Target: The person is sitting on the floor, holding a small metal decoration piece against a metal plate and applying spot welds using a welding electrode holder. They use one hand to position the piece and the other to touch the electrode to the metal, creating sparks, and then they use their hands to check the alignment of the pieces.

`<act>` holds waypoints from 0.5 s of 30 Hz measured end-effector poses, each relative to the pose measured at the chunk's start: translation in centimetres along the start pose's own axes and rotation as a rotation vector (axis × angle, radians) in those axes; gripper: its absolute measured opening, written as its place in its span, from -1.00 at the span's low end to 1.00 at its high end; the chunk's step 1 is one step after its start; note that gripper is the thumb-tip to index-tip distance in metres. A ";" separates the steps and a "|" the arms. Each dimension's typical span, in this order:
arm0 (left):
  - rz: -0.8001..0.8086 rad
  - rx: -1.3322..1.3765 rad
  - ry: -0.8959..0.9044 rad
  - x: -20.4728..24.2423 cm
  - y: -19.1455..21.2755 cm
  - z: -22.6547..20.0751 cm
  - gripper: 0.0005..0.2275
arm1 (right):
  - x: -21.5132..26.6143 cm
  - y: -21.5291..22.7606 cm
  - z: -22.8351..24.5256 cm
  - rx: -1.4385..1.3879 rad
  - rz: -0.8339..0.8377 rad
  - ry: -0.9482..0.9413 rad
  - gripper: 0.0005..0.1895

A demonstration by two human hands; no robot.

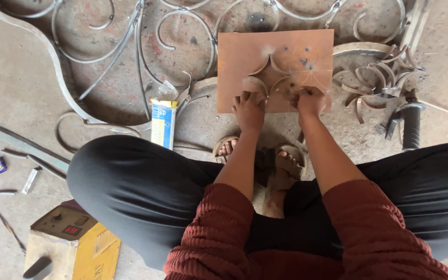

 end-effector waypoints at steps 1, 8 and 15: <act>0.014 -0.003 -0.006 -0.1 -0.1 -0.1 -0.79 | -0.4 -0.1 -0.3 -0.010 0.015 0.003 -0.88; 0.015 0.029 -0.033 -0.2 -0.5 -0.9 -0.89 | 0.3 -2.5 -0.5 0.336 0.299 0.264 -0.82; 0.019 0.013 -0.036 -0.5 -1.0 -1.0 -0.90 | 3.1 -4.5 0.9 0.579 0.385 0.584 -0.79</act>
Point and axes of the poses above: each hand's wrist, its own x-axis away from the middle knuckle, its own y-axis out of the back of the hand, z = x × y, the point moved 5 cm from there along -x, towards the middle knuckle, and after that the axes turned 3 degrees about -x, right-handed, at the moved point
